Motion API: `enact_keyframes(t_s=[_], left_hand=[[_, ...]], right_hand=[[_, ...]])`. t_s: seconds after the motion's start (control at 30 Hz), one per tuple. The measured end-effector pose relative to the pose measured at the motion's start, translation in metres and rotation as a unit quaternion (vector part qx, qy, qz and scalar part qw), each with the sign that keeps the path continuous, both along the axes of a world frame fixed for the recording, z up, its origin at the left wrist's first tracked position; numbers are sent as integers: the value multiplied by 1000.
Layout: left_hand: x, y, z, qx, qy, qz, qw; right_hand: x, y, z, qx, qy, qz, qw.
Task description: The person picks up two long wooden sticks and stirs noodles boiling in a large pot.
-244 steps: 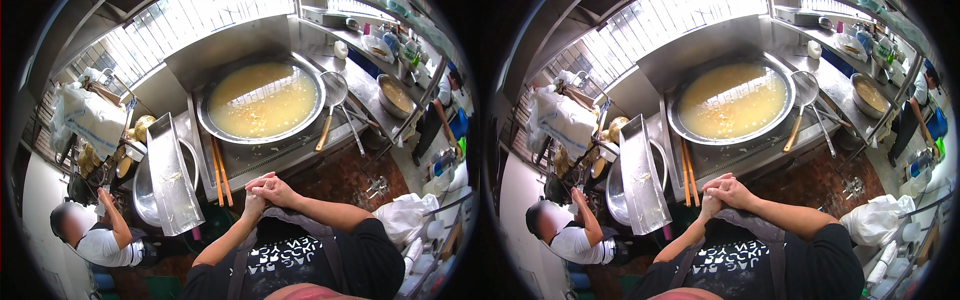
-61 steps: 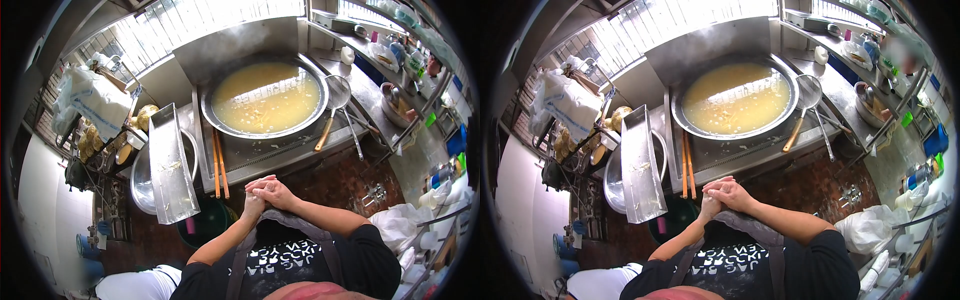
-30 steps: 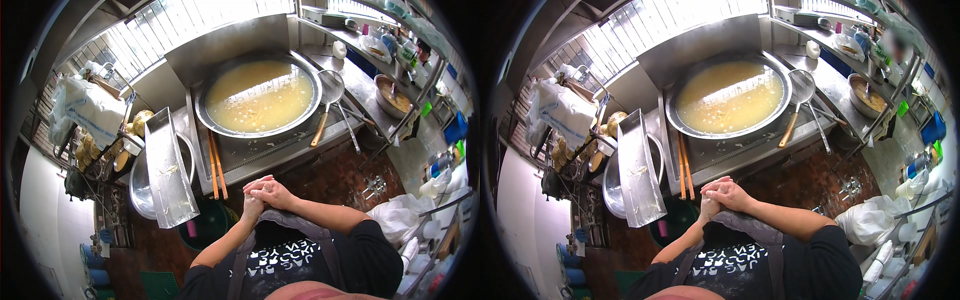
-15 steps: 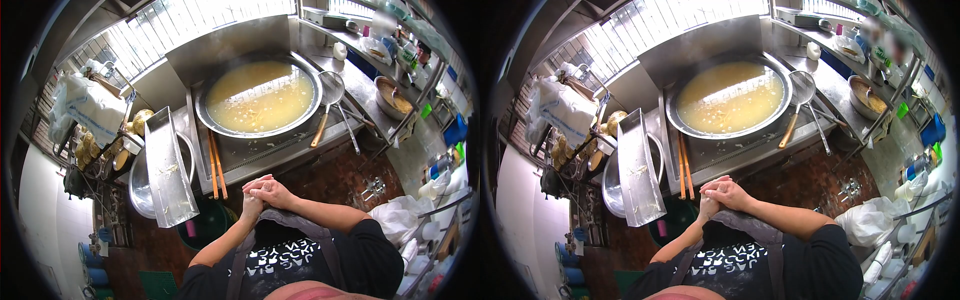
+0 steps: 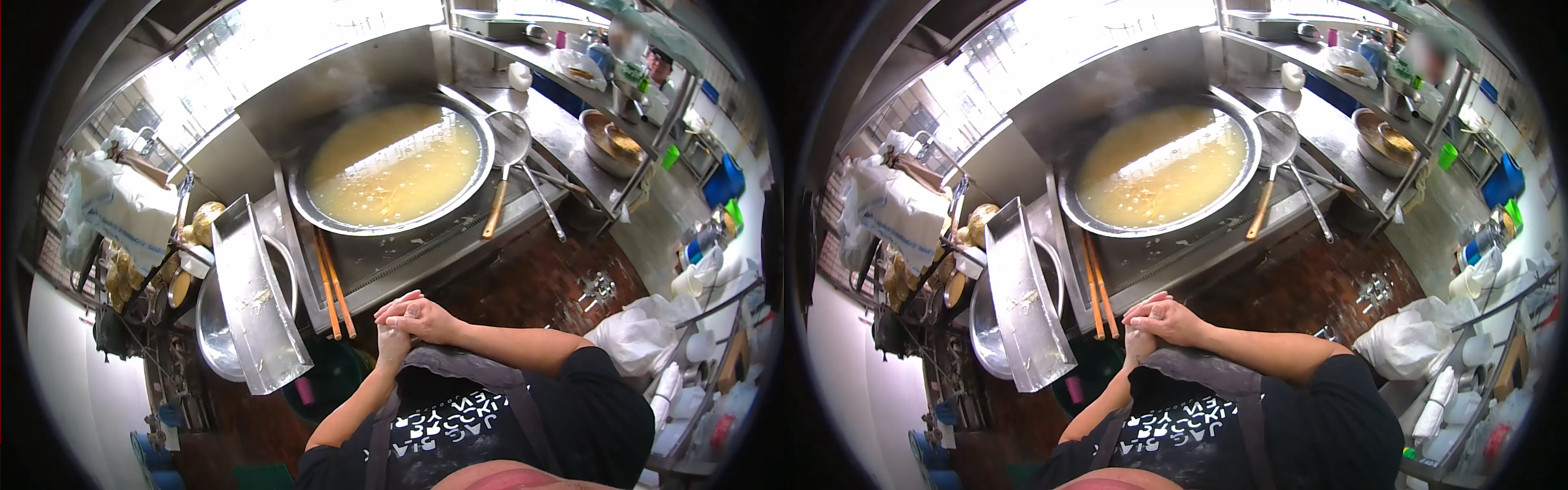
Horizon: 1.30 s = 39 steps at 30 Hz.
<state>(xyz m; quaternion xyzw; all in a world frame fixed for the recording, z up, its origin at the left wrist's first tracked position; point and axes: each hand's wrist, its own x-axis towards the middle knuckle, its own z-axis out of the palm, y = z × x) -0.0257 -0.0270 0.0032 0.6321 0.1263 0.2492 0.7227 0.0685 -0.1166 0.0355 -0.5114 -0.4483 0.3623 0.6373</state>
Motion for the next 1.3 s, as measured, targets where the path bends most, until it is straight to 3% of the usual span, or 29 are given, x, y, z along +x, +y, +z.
enact_keyframes(t_s=[0.07,0.3,0.63,0.73,0.83,1.03,1.17,1.23,1.3], left_hand=[[-1,1,1,22,9,5,1000],[1,2,-5,-122,-9,-28,992],[7,11,-25,-52,-6,-22,998],[5,9,-13,-122,-34,-27,992],[6,8,-6,-110,-21,-30,993],[7,14,-7,-18,-17,-12,1000],[3,50,-63,94,-4,-21,995],[12,48,-38,36,-41,-30,998],[24,43,-15,-16,-67,-39,997]], right_hand=[[1,1,-1,7,-1,0,1000],[3,2,-4,-8,1,4,1000],[9,6,-7,-30,-2,22,999],[10,8,-8,-26,3,25,999],[9,10,-8,-17,-37,-1,999],[12,14,-8,-28,-18,12,999],[14,20,-15,62,-229,-96,967],[4,17,-5,9,-95,-39,995],[7,9,9,36,-134,-12,990]])
